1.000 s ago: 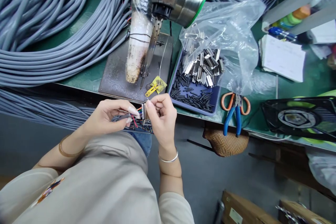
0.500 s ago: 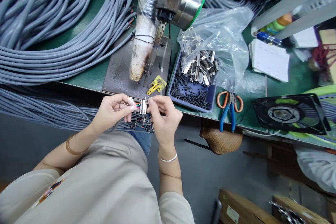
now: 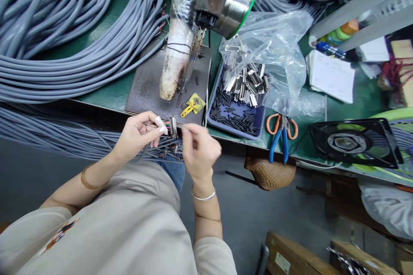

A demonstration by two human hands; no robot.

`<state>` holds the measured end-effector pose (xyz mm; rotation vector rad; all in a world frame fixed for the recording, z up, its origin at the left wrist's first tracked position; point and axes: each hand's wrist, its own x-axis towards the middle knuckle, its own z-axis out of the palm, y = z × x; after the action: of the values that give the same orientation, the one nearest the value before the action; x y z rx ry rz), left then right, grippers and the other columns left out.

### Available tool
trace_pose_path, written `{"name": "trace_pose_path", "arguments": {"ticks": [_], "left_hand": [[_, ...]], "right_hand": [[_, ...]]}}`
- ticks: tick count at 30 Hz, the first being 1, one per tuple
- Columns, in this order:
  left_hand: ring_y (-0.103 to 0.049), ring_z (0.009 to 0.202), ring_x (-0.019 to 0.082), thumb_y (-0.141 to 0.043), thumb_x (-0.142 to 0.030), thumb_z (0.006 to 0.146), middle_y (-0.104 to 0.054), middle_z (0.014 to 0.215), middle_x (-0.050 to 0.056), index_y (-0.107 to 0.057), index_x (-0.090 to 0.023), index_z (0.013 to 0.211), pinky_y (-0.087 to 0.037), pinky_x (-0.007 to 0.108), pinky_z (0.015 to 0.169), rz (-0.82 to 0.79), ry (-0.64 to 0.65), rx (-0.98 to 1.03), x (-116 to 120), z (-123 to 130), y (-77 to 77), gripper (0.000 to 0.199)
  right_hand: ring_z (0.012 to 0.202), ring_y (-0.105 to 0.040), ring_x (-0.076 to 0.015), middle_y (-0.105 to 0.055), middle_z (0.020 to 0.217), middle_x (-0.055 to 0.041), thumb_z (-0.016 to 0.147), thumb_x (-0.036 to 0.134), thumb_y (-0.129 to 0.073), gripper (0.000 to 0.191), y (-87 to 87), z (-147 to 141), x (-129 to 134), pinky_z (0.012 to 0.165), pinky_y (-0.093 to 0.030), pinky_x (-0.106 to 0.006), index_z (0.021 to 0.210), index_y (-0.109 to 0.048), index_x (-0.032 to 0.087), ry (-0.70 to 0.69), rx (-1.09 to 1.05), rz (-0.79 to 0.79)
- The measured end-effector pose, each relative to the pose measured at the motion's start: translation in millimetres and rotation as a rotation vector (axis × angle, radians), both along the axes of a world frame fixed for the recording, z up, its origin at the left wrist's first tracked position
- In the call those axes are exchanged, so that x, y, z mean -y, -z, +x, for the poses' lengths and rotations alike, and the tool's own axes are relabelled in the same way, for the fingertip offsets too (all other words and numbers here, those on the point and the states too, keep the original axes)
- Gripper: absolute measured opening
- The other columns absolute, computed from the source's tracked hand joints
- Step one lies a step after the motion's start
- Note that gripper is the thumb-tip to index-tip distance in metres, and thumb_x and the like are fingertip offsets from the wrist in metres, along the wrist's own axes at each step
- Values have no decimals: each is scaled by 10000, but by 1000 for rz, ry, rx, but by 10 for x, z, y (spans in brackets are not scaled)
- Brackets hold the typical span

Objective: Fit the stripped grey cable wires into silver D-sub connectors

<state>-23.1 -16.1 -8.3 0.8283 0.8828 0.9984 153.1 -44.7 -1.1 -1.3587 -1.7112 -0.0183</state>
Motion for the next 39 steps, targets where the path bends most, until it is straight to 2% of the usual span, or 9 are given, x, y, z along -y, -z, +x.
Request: {"name": "trace_pose_path", "arguments": {"ticks": [2, 5, 7, 10, 12, 15, 22, 30, 39], "left_hand": [[-553, 413, 47, -904, -376, 711, -642, 623, -28, -624, -152, 758, -420, 147, 392, 7, -33, 4, -18, -2, 26, 361], [-552, 421, 51, -900, -402, 721, -660, 652, -11, -623, -152, 765, -425, 159, 402, 19, -32, 32, -44, 1, 64, 376], [-546, 429, 52, -890, -411, 741, -662, 649, -6, -626, -152, 782, -427, 163, 415, 32, -28, 46, -61, 7, 75, 372], [-544, 446, 51, -865, -395, 776, -678, 668, 6, -635, -150, 808, -432, 162, 433, 54, -29, 48, -86, 17, 66, 337], [-543, 448, 48, -850, -357, 789, -664, 654, -6, -638, -149, 809, -433, 154, 438, 72, -30, 28, -100, 26, 51, 298], [-542, 450, 41, -821, -284, 793, -659, 661, -17, -630, -151, 783, -442, 145, 437, 127, -53, -34, -107, 56, 38, 233], [-655, 636, 94, -732, -185, 787, -717, 771, 17, -653, -157, 749, -529, 166, 541, 367, -180, -278, -136, 150, 25, 92], [-628, 584, 74, -706, -192, 809, -716, 730, 1, -648, -159, 760, -515, 158, 554, 488, -259, -429, -230, 197, -17, 83], [-551, 527, 45, -699, -133, 836, -678, 708, -35, -646, -171, 794, -452, 153, 526, 749, -397, -562, -225, 235, 21, 78]], "right_hand": [[399, -427, -64, -593, 615, 71, 980, 280, -655, 76, -3, 26, 2, 419, -309, -235, 972, -714, 233, 113, -217, 125], [362, -432, -80, -571, 589, 87, 1001, 296, -606, 172, 1, 43, 16, 388, -317, -232, 1159, -663, 260, 90, -416, 229], [438, -595, -98, -717, 732, 55, 1000, 221, -600, 239, 38, 37, 41, 436, -447, -231, 1233, -622, 264, 54, -388, 154], [744, -790, -157, -808, 931, 2, 957, 144, -663, 194, 127, 13, 83, 682, -637, -280, 1121, -667, 247, -3, -257, 17], [897, -807, -179, -817, 993, -16, 931, 127, -697, 160, 170, -10, 88, 795, -664, -306, 1040, -680, 243, -71, -197, -25], [1002, -797, -191, -813, 1080, -50, 939, 129, -674, 116, 188, -51, 46, 840, -671, -331, 981, -659, 236, -140, -186, -86], [993, -800, -178, -809, 1150, -68, 929, 106, -655, 142, 154, -78, -101, 829, -685, -319, 904, -603, 236, -142, -234, -86], [955, -806, -168, -815, 1140, -43, 922, 108, -667, 147, 101, -57, -214, 800, -679, -288, 911, -601, 239, -118, -157, -21], [863, -801, -154, -816, 1131, -41, 901, 92, -702, 163, 86, -49, -287, 783, -667, -278, 920, -624, 234, -122, -112, 27]]}}
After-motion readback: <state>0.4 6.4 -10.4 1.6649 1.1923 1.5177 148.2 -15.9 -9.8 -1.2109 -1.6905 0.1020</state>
